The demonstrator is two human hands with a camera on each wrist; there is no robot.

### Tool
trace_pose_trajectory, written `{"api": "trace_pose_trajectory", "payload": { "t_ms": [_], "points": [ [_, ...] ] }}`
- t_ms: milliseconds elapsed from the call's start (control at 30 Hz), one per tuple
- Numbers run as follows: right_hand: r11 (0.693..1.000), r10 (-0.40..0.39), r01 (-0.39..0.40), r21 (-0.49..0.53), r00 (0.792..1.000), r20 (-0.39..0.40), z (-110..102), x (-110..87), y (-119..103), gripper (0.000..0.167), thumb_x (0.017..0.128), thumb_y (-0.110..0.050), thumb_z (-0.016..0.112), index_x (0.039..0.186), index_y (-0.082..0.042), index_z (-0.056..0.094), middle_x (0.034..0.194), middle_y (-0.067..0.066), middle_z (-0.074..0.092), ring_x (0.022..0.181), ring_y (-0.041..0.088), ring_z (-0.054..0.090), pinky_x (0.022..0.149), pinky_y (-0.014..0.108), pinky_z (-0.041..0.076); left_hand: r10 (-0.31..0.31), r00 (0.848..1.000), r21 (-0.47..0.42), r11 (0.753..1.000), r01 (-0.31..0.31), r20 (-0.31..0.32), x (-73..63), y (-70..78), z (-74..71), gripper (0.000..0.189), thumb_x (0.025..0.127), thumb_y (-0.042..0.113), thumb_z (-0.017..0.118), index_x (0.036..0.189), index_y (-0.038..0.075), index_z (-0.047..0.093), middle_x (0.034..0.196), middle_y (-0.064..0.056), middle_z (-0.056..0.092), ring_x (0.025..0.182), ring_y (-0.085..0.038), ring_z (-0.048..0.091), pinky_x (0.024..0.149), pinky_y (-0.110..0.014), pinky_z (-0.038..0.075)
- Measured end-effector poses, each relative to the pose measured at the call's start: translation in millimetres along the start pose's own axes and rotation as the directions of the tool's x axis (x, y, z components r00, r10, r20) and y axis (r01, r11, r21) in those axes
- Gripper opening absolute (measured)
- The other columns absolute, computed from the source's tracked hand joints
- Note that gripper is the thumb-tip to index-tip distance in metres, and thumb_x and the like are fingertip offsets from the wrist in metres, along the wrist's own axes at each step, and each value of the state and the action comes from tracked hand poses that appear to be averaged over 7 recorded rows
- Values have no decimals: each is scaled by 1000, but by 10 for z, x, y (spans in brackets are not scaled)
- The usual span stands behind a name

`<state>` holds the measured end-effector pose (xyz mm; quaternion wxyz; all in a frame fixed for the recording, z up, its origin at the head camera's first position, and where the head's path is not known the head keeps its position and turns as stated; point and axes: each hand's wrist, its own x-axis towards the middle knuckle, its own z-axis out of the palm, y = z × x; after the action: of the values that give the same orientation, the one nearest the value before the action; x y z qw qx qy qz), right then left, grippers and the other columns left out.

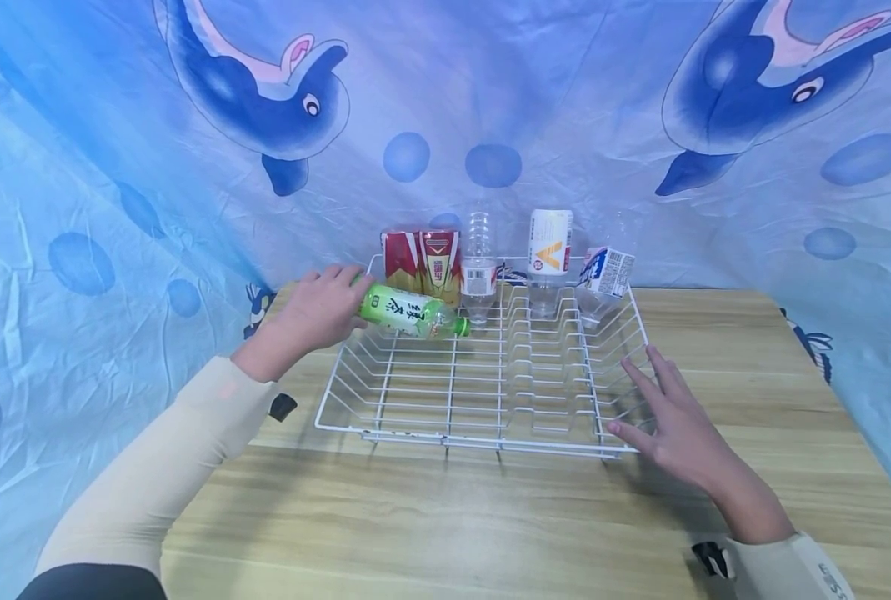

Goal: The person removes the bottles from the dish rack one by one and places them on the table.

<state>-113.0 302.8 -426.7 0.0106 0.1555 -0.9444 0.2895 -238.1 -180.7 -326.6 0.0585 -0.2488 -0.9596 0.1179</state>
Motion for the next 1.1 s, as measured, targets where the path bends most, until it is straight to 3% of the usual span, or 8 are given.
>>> {"api": "trace_pose_trajectory", "payload": {
  "t_ms": [167, 333, 533, 833, 1100],
  "points": [
    [1000, -12, 12, 5, 1000, -7, -12, 10, 1, 89, 91, -37, 74, 160, -7, 26, 166, 24, -4, 148, 54, -1, 102, 84, 12, -39, 999, -99, 994, 37, -27, -19, 4, -5, 73, 83, 37, 84, 140, 7, 51, 136, -20, 51, 116, -39, 55, 90, -56, 51],
    [1000, -26, 26, 3, 1000, -16, -25, 16, 2, 89, 91, -36, 75, 159, -6, 27, 166, 24, -2, 148, 53, -2, 102, 83, 12, -78, 996, -174, 982, 71, -33, -28, 14, 17, 71, 84, 37, 83, 139, 7, 49, 137, -22, 44, 105, -34, 55, 74, -44, 55],
    [1000, -22, 22, -7, 1000, -16, -39, 16, 6, 90, 90, -36, 75, 159, -5, 26, 166, 23, -5, 147, 55, -1, 100, 84, 14, -95, 995, -195, 977, 89, -25, -23, 61, 40, 73, 88, 45, 77, 139, 3, 47, 120, -16, 44, 79, -23, 52, 57, -31, 49],
    [1000, -30, 31, 5, 999, -18, -48, 15, 23, 89, 91, -35, 75, 160, -5, 26, 167, 22, -7, 147, 56, -1, 101, 84, 11, -108, 994, -240, 966, 97, -33, 9, 131, 41, 79, 89, 53, 73, 143, 3, 44, 125, -17, 43, 68, -20, 53, 50, -28, 47],
    [999, -49, 49, 20, 998, -29, -8, -12, 12, 91, 89, -30, 77, 160, -8, 25, 166, 23, -5, 146, 57, 1, 99, 85, 13, -151, 988, -383, 913, 143, 10, -32, 221, 49, 82, 87, 55, 74, 146, 6, 44, 124, -15, 42, 74, -22, 53, 55, -30, 50]
  ]
}}
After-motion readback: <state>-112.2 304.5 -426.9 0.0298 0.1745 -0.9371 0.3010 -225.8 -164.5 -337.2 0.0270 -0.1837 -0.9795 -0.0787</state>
